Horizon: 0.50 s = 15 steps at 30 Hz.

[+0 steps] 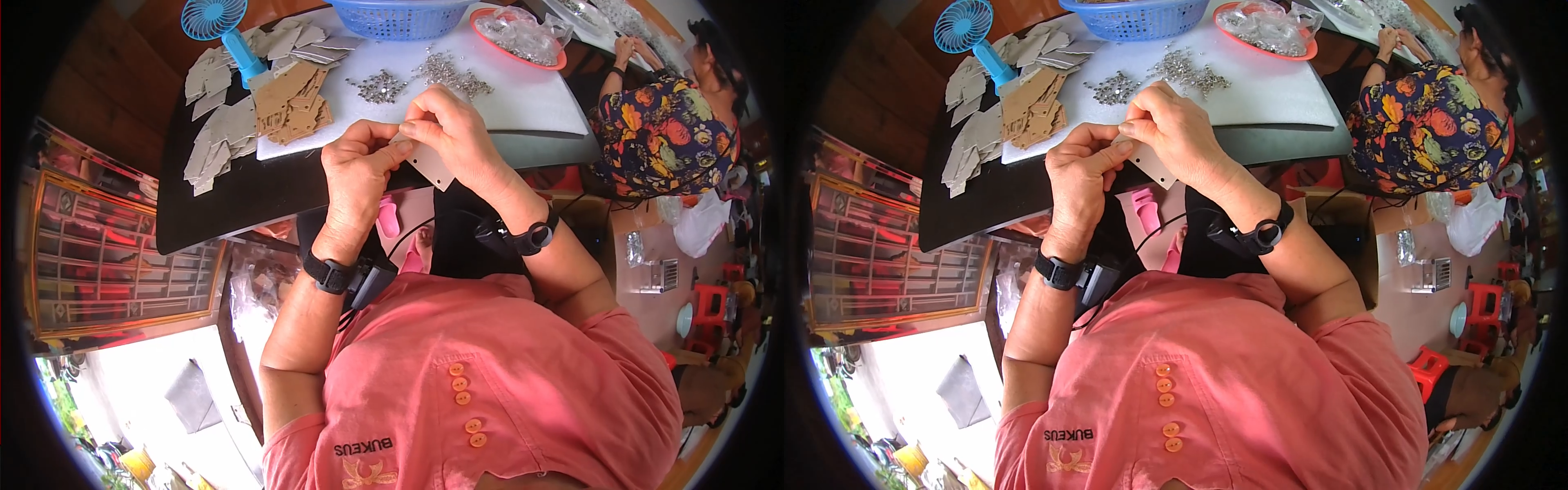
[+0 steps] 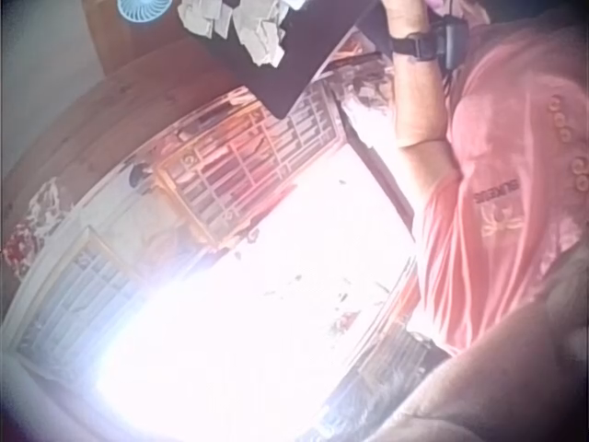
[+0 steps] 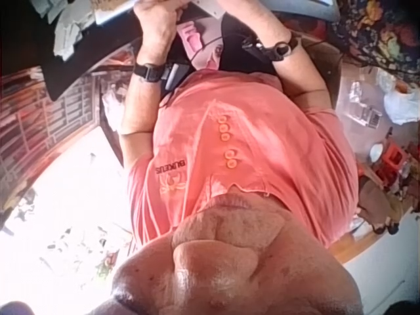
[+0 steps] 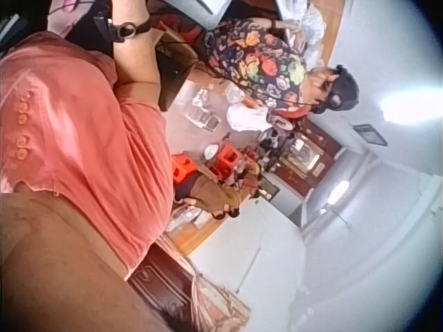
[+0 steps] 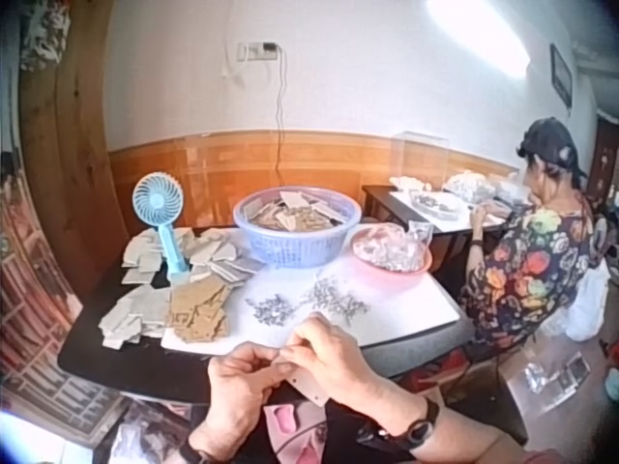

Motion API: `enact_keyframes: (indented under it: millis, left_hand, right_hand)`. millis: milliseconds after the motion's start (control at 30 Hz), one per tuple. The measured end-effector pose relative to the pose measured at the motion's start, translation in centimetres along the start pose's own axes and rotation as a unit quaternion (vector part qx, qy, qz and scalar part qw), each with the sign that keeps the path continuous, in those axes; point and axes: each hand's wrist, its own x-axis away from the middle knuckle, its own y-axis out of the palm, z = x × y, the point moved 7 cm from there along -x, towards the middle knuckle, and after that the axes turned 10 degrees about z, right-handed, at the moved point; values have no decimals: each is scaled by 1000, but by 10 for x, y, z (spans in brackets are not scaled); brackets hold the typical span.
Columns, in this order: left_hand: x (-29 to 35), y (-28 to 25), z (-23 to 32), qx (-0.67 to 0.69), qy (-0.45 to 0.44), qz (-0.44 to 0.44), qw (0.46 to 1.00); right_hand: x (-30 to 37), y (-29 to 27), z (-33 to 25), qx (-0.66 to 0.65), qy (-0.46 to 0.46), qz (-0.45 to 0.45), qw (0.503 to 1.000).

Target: Manually inserting metal eyelets or components into leather/cardboard shoe upper parts.

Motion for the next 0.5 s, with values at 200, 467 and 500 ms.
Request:
enact_keyframes:
  millis: [200, 467, 500]
  left_hand:
    - [4, 0, 2, 19, -13, 3, 1000]
    - [19, 10, 9, 66, -11, 9, 998]
    - [22, 13, 9, 102, -21, 11, 994]
  right_hand:
    - [1, 1, 8, -93, 89, -24, 991]
    - [5, -10, 9, -263, 157, -10, 952]
    - [6, -11, 8, -264, 157, -10, 952]
